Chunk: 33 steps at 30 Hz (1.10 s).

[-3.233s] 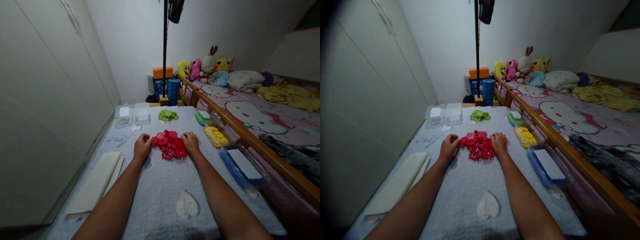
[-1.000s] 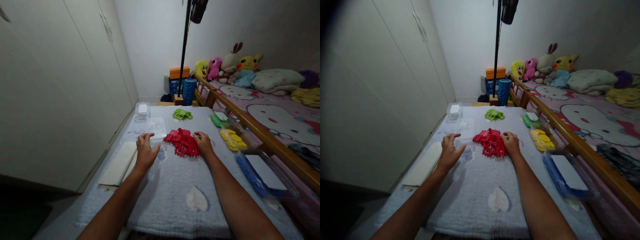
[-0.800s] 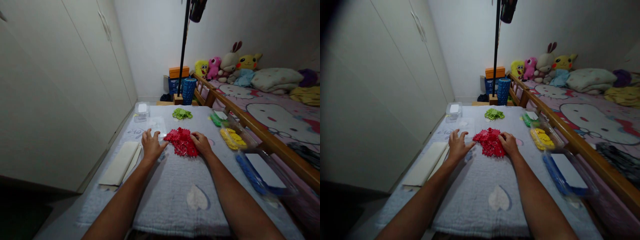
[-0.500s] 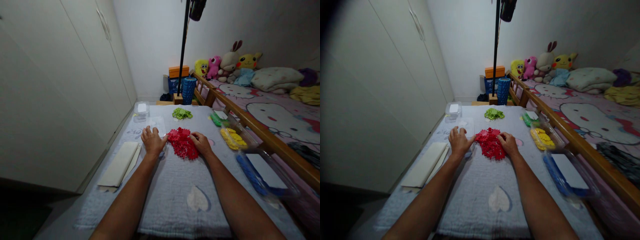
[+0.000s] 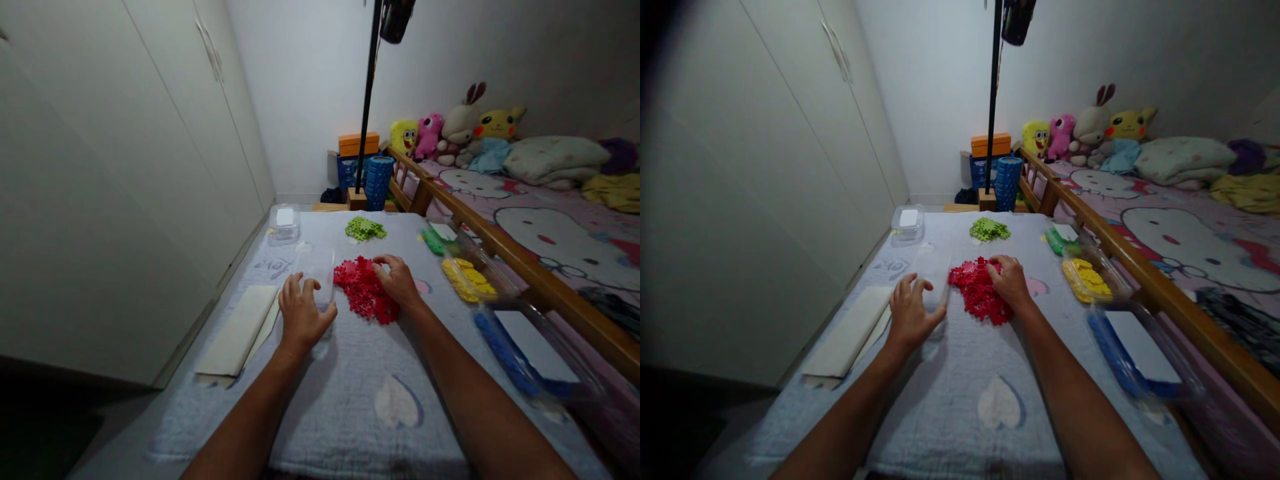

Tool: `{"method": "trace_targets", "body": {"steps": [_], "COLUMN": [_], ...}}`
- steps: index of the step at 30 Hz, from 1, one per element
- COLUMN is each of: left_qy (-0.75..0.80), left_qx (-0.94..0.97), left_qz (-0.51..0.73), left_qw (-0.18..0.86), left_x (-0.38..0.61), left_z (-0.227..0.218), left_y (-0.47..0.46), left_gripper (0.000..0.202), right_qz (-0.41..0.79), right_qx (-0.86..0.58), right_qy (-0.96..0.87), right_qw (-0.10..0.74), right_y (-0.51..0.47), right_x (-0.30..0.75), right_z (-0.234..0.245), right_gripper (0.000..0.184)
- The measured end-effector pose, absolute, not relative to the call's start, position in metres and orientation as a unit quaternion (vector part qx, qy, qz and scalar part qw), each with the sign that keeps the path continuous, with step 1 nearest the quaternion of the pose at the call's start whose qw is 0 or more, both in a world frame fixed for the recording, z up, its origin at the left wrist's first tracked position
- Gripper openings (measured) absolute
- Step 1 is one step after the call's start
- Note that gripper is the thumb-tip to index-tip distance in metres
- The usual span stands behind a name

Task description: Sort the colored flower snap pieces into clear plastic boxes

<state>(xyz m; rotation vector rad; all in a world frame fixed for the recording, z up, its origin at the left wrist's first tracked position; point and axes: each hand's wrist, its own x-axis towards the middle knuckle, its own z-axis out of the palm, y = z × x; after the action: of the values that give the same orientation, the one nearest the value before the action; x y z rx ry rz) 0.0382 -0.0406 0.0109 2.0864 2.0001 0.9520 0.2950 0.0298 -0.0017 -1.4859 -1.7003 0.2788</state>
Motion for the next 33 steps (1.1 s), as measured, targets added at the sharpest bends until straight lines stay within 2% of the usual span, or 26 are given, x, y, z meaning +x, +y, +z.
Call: {"method": "trace_targets", "body": {"steps": [6,11,14,17,19,23,25,33], "left_qy": [0.653,0.64,0.633,0.621,0.614,0.608,0.607,0.603], "left_qx": [0.647,0.636,0.637,0.644,0.645,0.643,0.641,0.63], "left_qz": [0.392,0.427,0.436,0.442,0.449,0.453,0.454,0.455], "left_qw": [0.041,0.058,0.058,0.066,0.076,0.108,0.123,0.18], "left_x": [0.036,0.03,0.025,0.022,0.021,0.022,0.022,0.017], "left_z": [-0.008,-0.016,-0.017,-0.018,-0.019,-0.02,-0.021,-0.017], "left_y": [-0.037,-0.028,-0.027,-0.027,-0.027,-0.024,-0.023,-0.023], "left_gripper": [0.068,0.063,0.058,0.062,0.068,0.073,0.074,0.074], "right_qz": [0.142,0.182,0.205,0.208,0.213,0.231,0.24,0.235], "right_qx": [-0.592,-0.625,-0.617,-0.615,-0.617,-0.622,-0.62,-0.6], "right_qy": [-0.732,-0.716,-0.717,-0.716,-0.711,-0.701,-0.699,-0.709], "right_qw": [0.308,0.254,0.251,0.258,0.261,0.262,0.262,0.287], "right_y": [0.072,0.106,0.113,0.113,0.111,0.111,0.112,0.113], "right_x": [0.236,0.192,0.18,0.178,0.18,0.184,0.186,0.195], "right_z": [0.024,0.034,0.035,0.034,0.032,0.031,0.031,0.034], "right_gripper": [0.031,0.025,0.018,0.016,0.022,0.045,0.049,0.04]}}
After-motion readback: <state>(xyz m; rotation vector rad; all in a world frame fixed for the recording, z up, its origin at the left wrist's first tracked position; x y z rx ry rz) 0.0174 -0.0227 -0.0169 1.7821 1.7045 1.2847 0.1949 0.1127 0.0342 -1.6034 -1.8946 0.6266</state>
